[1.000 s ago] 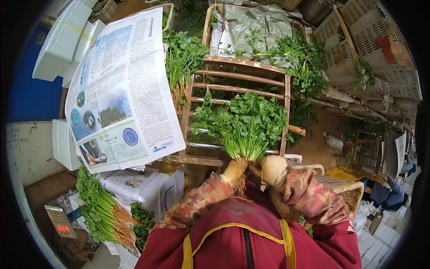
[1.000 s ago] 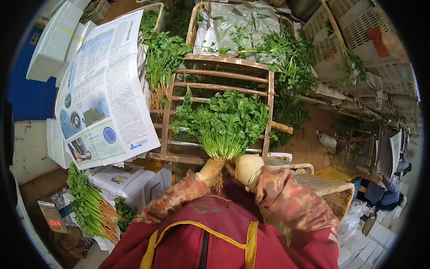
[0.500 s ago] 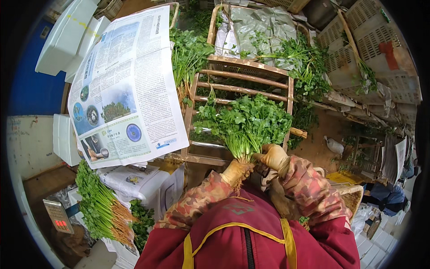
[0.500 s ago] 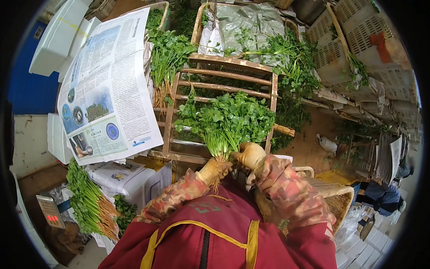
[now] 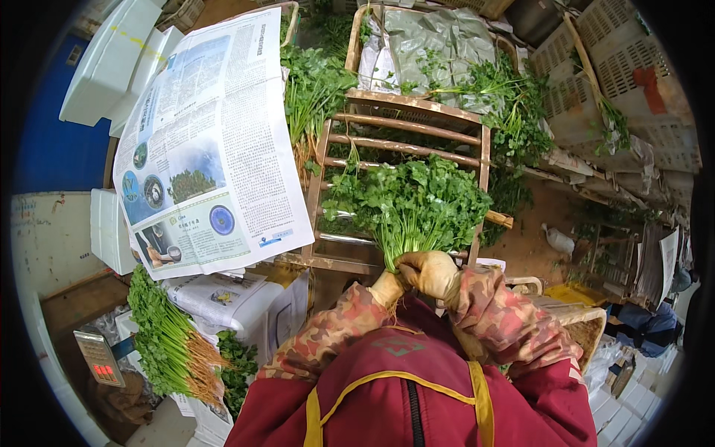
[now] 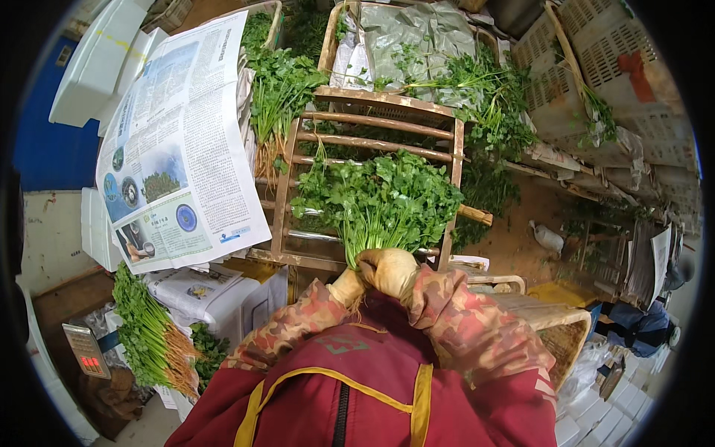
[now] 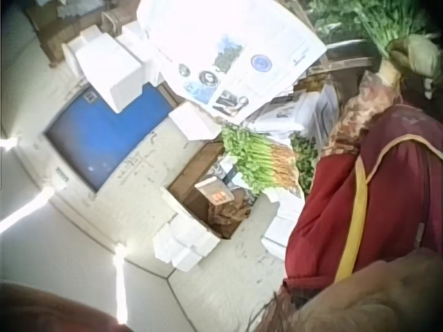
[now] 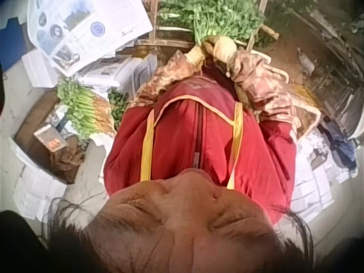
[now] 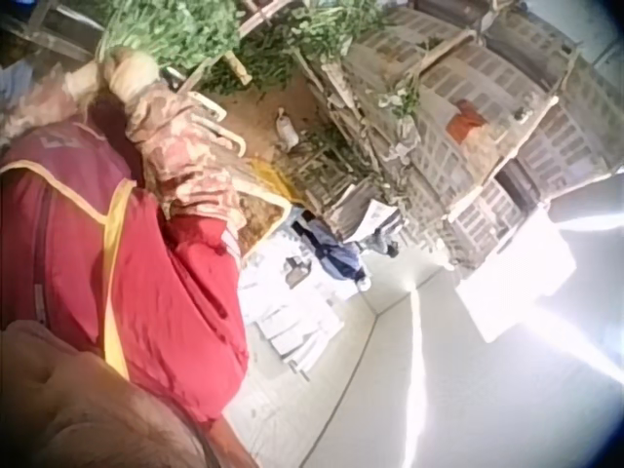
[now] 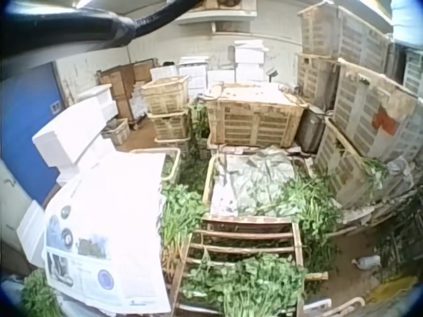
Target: The person weighs a bundle of leafy herbs on a scale, removes individual stalks to reach a target weight, and then places the bunch into a large basket.
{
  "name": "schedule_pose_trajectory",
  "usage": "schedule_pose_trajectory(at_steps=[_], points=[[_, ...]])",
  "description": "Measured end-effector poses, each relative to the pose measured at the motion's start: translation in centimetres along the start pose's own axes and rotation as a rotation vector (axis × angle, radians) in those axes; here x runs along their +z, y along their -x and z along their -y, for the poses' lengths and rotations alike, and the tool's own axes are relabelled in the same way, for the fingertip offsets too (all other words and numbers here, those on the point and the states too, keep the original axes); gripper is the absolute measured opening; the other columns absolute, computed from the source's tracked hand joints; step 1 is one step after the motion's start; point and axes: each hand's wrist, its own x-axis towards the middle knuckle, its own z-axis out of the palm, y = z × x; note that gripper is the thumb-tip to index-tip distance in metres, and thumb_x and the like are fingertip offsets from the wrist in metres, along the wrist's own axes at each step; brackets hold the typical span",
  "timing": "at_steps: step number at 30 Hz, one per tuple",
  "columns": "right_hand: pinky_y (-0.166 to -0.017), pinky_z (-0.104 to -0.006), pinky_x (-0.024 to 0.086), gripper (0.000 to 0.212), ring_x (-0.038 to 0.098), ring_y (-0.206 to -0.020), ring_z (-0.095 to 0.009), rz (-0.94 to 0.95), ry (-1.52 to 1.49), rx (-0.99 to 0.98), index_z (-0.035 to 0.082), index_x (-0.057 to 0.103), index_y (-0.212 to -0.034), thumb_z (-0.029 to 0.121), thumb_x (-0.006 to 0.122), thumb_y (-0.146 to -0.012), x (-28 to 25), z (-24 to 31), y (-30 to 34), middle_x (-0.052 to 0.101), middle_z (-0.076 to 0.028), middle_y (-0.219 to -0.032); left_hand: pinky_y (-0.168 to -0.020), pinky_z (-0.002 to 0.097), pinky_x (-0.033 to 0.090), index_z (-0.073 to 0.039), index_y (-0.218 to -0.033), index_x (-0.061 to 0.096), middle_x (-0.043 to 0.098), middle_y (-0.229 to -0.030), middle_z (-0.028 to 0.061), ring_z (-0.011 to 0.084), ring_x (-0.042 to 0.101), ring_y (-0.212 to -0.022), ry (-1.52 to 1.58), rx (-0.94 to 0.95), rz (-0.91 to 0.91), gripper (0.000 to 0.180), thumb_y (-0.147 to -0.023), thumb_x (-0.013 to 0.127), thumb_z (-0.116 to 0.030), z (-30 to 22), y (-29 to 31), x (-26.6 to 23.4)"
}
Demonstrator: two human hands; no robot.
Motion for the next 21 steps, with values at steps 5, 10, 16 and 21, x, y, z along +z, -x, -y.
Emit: schedule_pose_trajectory(at_steps=[5,10,16,21], points=[[-0.068,-0.0382,0.051,0.027,0.064,-0.073,-0.027,-0.084,0.413,-0.026,0.013,0.064,-0.106,0.02,0.063,-0.081,-2.4,0.3,0.2,0.065,-0.011,-0.079,-0.06,0.0215,0.043,-0.007,-0.103,0.054,0.058,-0.086,0.0035,0.01,0.053,-0.071,-0.701,-0.211,-0.052,0.015,-0.092,0.051,-0.015,-5.8,0.6,2.8],[-0.062,-0.0393,0.051,0.024,0.064,-0.069,-0.028,0.111,0.604,-0.229,0.01,0.063,-0.107,0.02,0.06,-0.085,-3.7,-2.2,-1.4,0.064,-0.013,-0.077,-0.041,0.0196,0.031,-0.008,-0.09,0.058,0.054,-0.065,0.0004,0.0056,0.043,-0.049,-0.288,-0.455,-0.334,0.025,-0.086,0.064,-0.032,-10.2,0.8,8.0],[-0.05,-0.0216,0.044,0.021,0.056,-0.056,-0.01,-0.666,-0.65,0.188,0.007,0.066,-0.097,0.026,0.062,-0.088,-16.3,-2.8,-2.7,0.064,-0.004,-0.075,-0.04,0.0199,0.03,-0.009,-0.09,0.059,0.056,-0.067,0.0012,0.0054,0.042,-0.047,-0.292,-0.591,-0.444,0.026,-0.085,0.067,-0.034,-9.0,0.6,5.6],[-0.052,-0.0213,0.043,0.026,0.058,-0.063,-0.011,-1.245,-0.856,-0.078,0.002,0.06,-0.107,0.02,0.063,-0.088,-31.9,-5.1,-0.2,0.065,-0.003,-0.082,-0.04,0.0211,0.033,-0.008,-0.09,0.06,0.056,-0.067,0.0015,0.0058,0.043,-0.048,-0.282,-0.611,-0.405,0.026,-0.086,0.065,-0.033,-10.2,0.1,6.9]])
